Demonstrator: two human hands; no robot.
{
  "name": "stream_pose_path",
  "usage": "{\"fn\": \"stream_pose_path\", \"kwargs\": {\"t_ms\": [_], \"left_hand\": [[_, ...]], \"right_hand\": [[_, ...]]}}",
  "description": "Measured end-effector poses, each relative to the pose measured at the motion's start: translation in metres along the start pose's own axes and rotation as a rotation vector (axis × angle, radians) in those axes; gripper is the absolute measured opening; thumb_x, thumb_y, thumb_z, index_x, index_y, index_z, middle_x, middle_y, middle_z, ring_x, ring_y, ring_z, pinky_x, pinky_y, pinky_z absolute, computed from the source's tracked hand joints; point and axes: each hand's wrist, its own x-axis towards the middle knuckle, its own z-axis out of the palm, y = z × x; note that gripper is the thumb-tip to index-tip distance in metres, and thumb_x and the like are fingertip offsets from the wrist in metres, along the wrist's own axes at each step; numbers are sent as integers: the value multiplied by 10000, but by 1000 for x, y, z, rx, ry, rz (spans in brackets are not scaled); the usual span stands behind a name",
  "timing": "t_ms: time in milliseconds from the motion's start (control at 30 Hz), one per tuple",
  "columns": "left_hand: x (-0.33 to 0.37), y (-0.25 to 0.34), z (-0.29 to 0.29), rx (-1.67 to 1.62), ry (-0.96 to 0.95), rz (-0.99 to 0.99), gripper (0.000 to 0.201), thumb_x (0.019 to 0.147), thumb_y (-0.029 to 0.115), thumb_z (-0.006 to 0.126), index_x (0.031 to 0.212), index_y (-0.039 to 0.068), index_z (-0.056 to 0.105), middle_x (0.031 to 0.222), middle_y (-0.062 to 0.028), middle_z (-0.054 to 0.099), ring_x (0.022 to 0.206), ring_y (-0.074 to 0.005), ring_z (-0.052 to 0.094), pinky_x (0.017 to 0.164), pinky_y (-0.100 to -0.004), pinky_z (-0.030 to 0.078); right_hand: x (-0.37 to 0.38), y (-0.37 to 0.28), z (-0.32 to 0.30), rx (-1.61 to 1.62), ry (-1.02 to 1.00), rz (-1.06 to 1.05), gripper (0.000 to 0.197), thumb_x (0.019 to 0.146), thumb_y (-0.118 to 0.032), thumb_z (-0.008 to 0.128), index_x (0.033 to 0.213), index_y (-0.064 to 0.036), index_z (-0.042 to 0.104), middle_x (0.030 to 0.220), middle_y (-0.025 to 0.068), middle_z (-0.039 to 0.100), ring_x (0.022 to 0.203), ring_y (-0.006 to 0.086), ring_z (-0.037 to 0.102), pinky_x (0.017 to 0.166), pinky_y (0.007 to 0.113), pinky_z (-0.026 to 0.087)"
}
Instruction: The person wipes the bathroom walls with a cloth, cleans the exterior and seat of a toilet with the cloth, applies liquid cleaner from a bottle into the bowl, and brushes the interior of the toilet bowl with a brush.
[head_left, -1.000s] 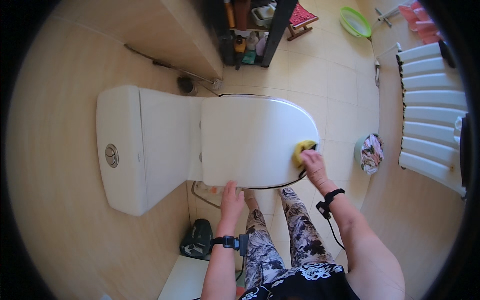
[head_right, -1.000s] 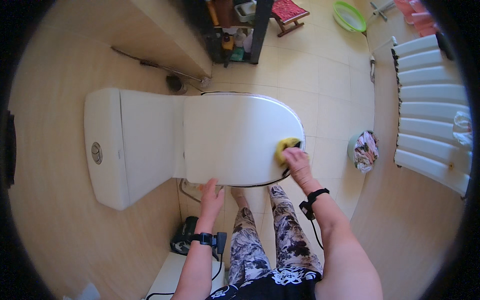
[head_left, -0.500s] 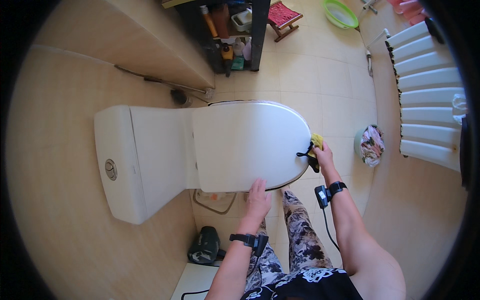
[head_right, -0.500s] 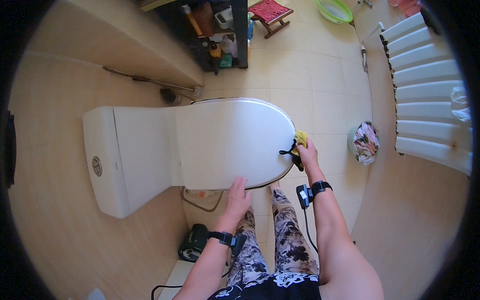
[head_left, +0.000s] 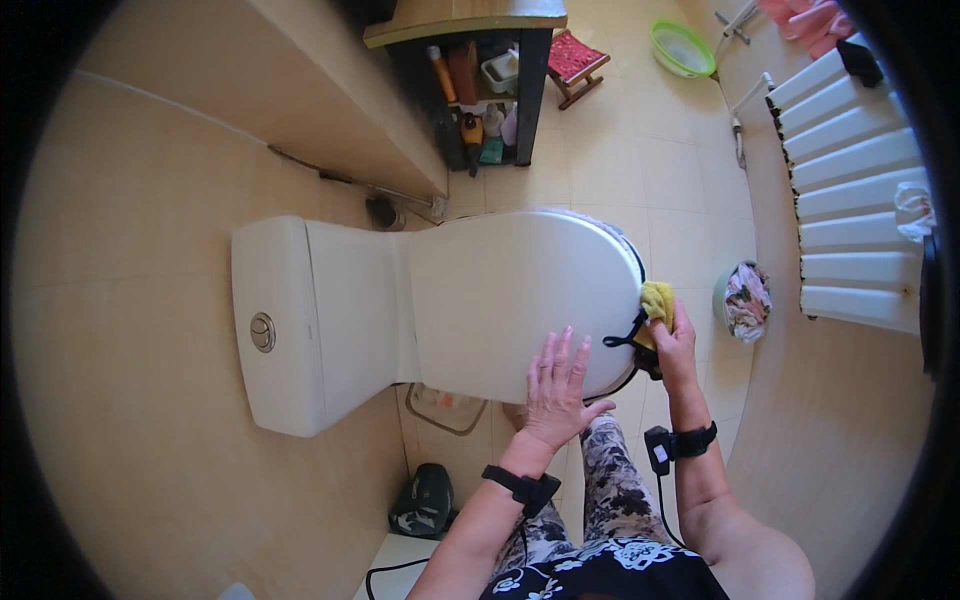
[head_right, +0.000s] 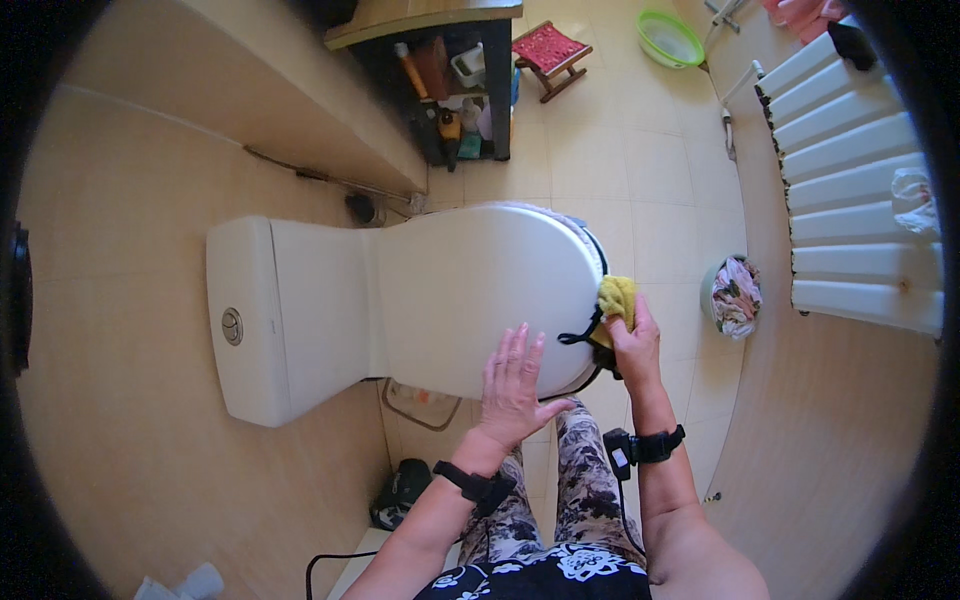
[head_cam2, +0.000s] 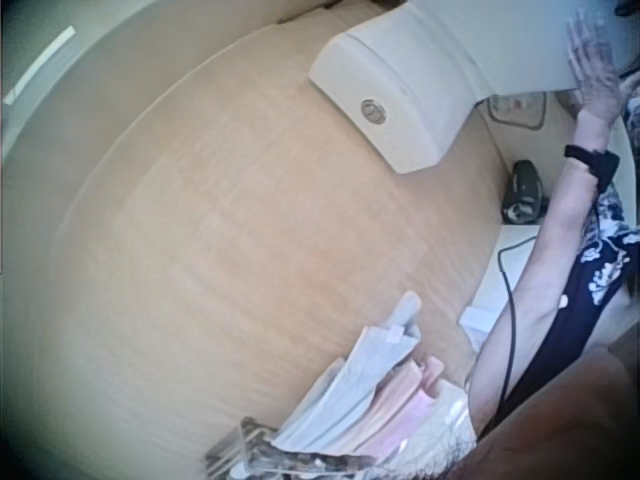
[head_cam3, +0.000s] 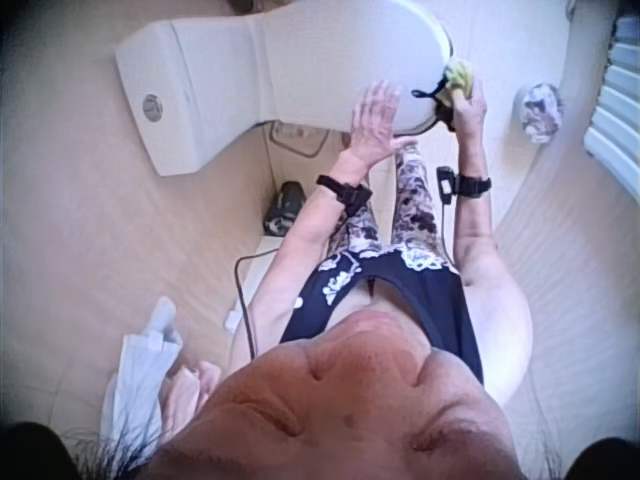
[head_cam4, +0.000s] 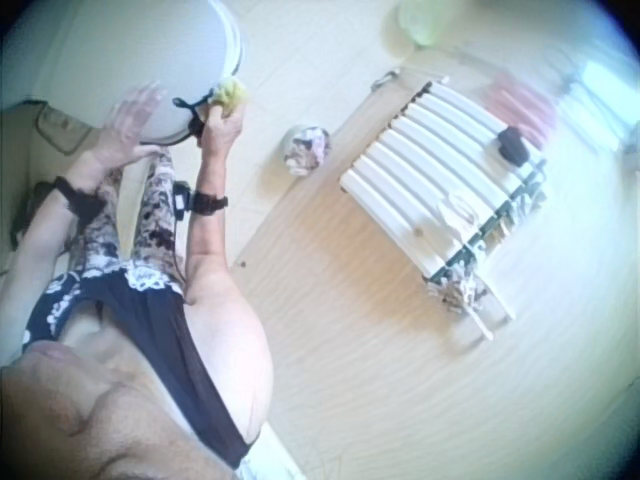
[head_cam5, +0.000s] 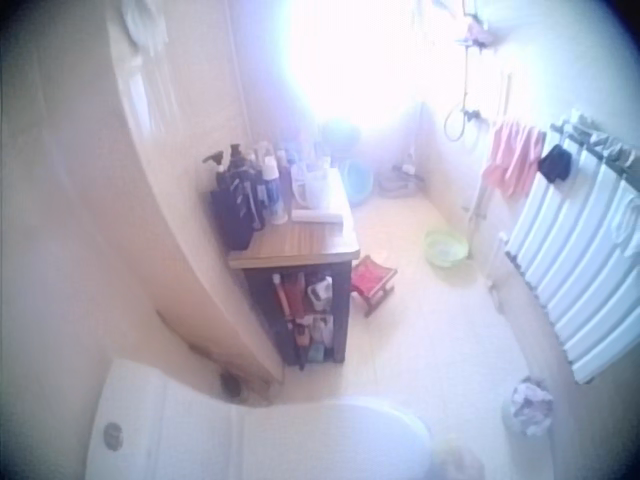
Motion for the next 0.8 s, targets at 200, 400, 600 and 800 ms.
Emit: {"fn": "stream_pose_path", "kwargs": {"t_ms": [200, 400, 600, 800], "left_hand": [[-20, 1, -53, 132, 388, -20, 816, 826, 412, 703, 1448, 26, 343, 1444, -226, 389, 1344, -420, 365, 1086, -496, 334], [-70, -45, -120, 70, 489, -211, 569, 875, 115, 590, 1400, -18, 414, 1348, -235, 498, 1225, -419, 501, 1017, -466, 419], [-125, -113, -223, 626, 700, -402, 642, 858, 137, 653, 1420, -15, 383, 1432, -238, 412, 1315, -410, 404, 1079, -481, 351], [-107, -121, -225, 895, 749, -500, 750, 823, 60, 673, 1463, -1, 285, 1490, -235, 323, 1362, -400, 350, 1105, -514, 306]], "right_hand": [[-24, -84, 56, 669, -539, 121, 495, 889, -65, 528, 1379, -41, 461, 1198, 26, 588, 1070, 111, 560, 941, 281, 459], [-25, -113, 148, 731, -797, 25, 399, 878, -34, 555, 1275, -40, 514, 1078, -12, 572, 1018, 78, 521, 919, 250, 456], [-27, -27, 95, 678, -570, 300, 485, 818, -150, 655, 1279, -63, 531, 1114, 68, 635, 958, 184, 648, 854, 315, 537], [-9, 132, 20, 721, -7, 631, 253, 804, -118, 638, 1044, -80, 567, 862, 51, 623, 726, 182, 632, 653, 328, 549]]}}
